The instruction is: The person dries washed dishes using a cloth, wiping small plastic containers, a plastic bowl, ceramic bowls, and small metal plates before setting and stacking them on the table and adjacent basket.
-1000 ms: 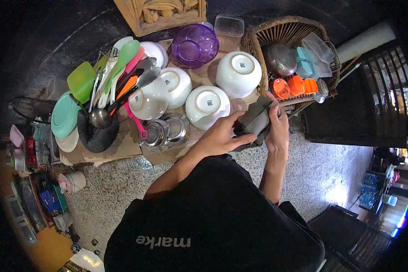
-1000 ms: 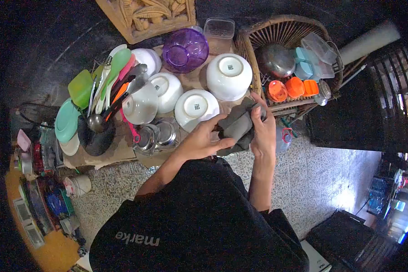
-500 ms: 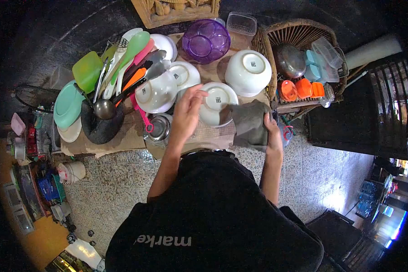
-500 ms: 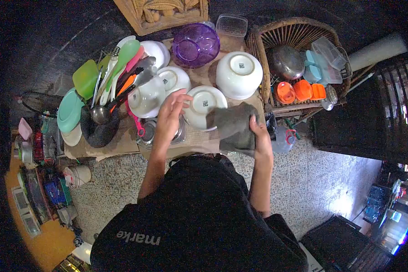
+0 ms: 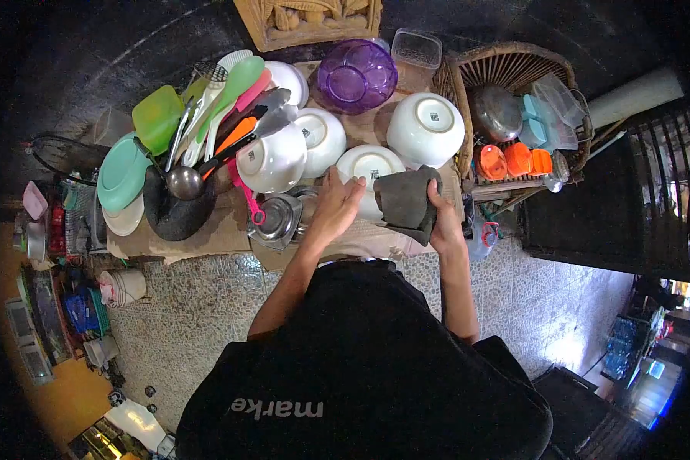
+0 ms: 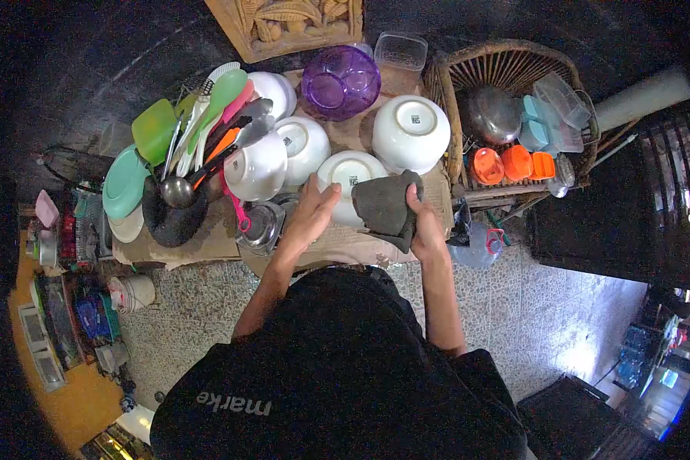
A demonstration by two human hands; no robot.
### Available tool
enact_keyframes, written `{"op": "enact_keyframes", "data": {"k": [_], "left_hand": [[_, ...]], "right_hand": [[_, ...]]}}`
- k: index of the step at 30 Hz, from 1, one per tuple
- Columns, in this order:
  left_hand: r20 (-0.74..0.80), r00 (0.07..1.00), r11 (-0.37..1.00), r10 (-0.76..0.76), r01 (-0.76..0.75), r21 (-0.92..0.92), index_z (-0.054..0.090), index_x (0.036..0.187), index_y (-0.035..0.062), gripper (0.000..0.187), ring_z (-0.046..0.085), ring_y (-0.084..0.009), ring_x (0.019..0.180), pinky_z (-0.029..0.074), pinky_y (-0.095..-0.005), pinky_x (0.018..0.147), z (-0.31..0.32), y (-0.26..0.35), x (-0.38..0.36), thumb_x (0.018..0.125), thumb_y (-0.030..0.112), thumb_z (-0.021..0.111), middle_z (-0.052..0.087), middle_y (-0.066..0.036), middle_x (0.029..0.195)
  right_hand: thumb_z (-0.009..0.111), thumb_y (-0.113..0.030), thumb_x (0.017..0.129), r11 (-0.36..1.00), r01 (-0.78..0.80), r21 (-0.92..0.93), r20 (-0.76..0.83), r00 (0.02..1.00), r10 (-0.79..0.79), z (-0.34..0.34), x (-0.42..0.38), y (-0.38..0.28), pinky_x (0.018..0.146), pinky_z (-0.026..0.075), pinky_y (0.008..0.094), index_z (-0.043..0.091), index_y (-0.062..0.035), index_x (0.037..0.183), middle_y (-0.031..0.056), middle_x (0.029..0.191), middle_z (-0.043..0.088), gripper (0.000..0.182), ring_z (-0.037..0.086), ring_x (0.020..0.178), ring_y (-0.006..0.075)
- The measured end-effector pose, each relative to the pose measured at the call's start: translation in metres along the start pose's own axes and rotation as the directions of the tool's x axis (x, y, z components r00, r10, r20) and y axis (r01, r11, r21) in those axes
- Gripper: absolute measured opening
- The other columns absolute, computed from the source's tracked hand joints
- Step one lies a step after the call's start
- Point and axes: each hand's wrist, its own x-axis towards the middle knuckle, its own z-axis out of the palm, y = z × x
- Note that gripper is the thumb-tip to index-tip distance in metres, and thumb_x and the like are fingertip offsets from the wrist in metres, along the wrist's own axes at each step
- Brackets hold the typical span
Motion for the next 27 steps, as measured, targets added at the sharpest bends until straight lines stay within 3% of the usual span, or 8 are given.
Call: {"op": "enact_keyframes", "data": {"k": [11, 14, 18, 20, 21, 23, 24, 27], "left_hand": [[-0.286, 0.943, 0.982, 0.173, -0.143, 0.121, 0.036, 0.131, -0.0127, 0.067, 0.037, -0.0419, 0.124, 0.027, -0.0505, 0.105, 0.012, 0.012, -0.007, 0.094, 0.040, 0.053, 0.041, -0.030, 0.130], [-0.373, 0.903, 0.976, 0.213, -0.213, 0.042, 0.042, 0.128, -0.0074, 0.051, 0.046, -0.0366, 0.116, 0.034, -0.0466, 0.101, 0.006, 0.009, 0.000, 0.095, 0.028, 0.056, 0.046, -0.023, 0.126], [-0.393, 0.902, 0.894, 0.180, -0.316, -0.317, 0.047, 0.127, -0.0046, 0.043, 0.055, -0.0199, 0.107, 0.045, -0.0329, 0.091, 0.002, 0.011, -0.003, 0.094, 0.020, 0.061, 0.053, -0.011, 0.120], [-0.329, 0.943, 0.632, 0.042, -0.280, -0.723, 0.052, 0.123, -0.0033, 0.038, 0.055, -0.0191, 0.112, 0.045, -0.0327, 0.093, 0.005, 0.017, -0.007, 0.092, 0.016, 0.062, 0.057, -0.010, 0.117], [-0.329, 0.944, 0.632, 0.041, -0.280, -0.723, 0.052, 0.123, -0.0033, 0.038, 0.055, -0.0191, 0.112, 0.045, -0.0327, 0.093, -0.003, 0.019, -0.011, 0.092, 0.016, 0.062, 0.057, -0.010, 0.117], [0.098, 0.957, 0.651, 0.272, -0.108, -0.751, 0.047, 0.131, -0.0025, 0.048, 0.055, -0.0191, 0.114, 0.045, -0.0331, 0.096, -0.024, 0.018, -0.016, 0.091, 0.018, 0.065, 0.056, -0.009, 0.125], [0.102, 0.956, 0.652, 0.275, -0.107, -0.750, 0.047, 0.131, -0.0025, 0.048, 0.055, -0.0191, 0.114, 0.045, -0.0331, 0.096, -0.024, 0.016, -0.020, 0.091, 0.018, 0.065, 0.056, -0.009, 0.125], [0.180, 0.967, 0.228, 0.182, 0.136, -0.964, 0.040, 0.136, -0.0037, 0.059, 0.055, -0.0240, 0.118, 0.045, -0.0396, 0.101, -0.019, -0.009, -0.035, 0.092, 0.027, 0.064, 0.055, -0.013, 0.130]], "right_hand": [[0.043, -0.039, 0.101, 0.989, 0.115, 0.092, 0.009, 0.993, -0.116, -0.002, -0.003, 0.017, 0.101, 0.045, 0.0415, 0.042, 0.0015, 0.135, 0.0163, 0.131, 0.053, 0.053, 0.055, 0.118, 0.0278], [0.042, -0.040, 0.101, 0.976, 0.166, 0.144, 0.005, 0.986, -0.168, -0.001, -0.004, 0.022, 0.104, 0.042, 0.0426, 0.042, 0.0005, 0.136, 0.0159, 0.135, 0.050, 0.054, 0.052, 0.122, 0.0286], [0.040, -0.039, 0.101, 0.940, 0.122, 0.317, 0.022, 0.990, -0.136, -0.008, -0.005, 0.030, 0.107, 0.038, 0.0443, 0.040, -0.0013, 0.138, 0.0158, 0.138, 0.047, 0.053, 0.048, 0.125, 0.0293], [0.040, -0.042, 0.101, 0.942, 0.105, 0.320, 0.016, 0.993, -0.116, -0.009, -0.007, 0.031, 0.106, 0.039, 0.0448, 0.042, -0.0031, 0.137, 0.0144, 0.136, 0.050, 0.053, 0.051, 0.123, 0.0289], [0.039, -0.044, 0.100, 0.942, 0.091, 0.322, 0.009, 0.995, -0.099, -0.009, -0.009, 0.031, 0.104, 0.041, 0.0453, 0.043, -0.0048, 0.137, 0.0131, 0.133, 0.054, 0.054, 0.054, 0.120, 0.0285], [0.040, -0.042, 0.100, 0.950, 0.103, 0.295, 0.004, 0.994, -0.109, -0.008, -0.015, 0.029, 0.104, 0.041, 0.0444, 0.043, -0.0027, 0.136, 0.0141, 0.133, 0.053, 0.053, 0.053, 0.121, 0.0281], [0.042, -0.041, 0.101, 0.956, 0.116, 0.269, -0.002, 0.993, -0.119, -0.006, -0.018, 0.027, 0.104, 0.042, 0.0435, 0.043, -0.0007, 0.136, 0.0151, 0.132, 0.052, 0.053, 0.052, 0.121, 0.0277], [0.047, -0.039, 0.099, 0.988, 0.109, 0.108, -0.034, 0.994, -0.105, 0.004, -0.030, 0.023, 0.098, 0.046, 0.0407, 0.046, 0.0015, 0.132, 0.0145, 0.125, 0.057, 0.052, 0.057, 0.113, 0.0252]]}}
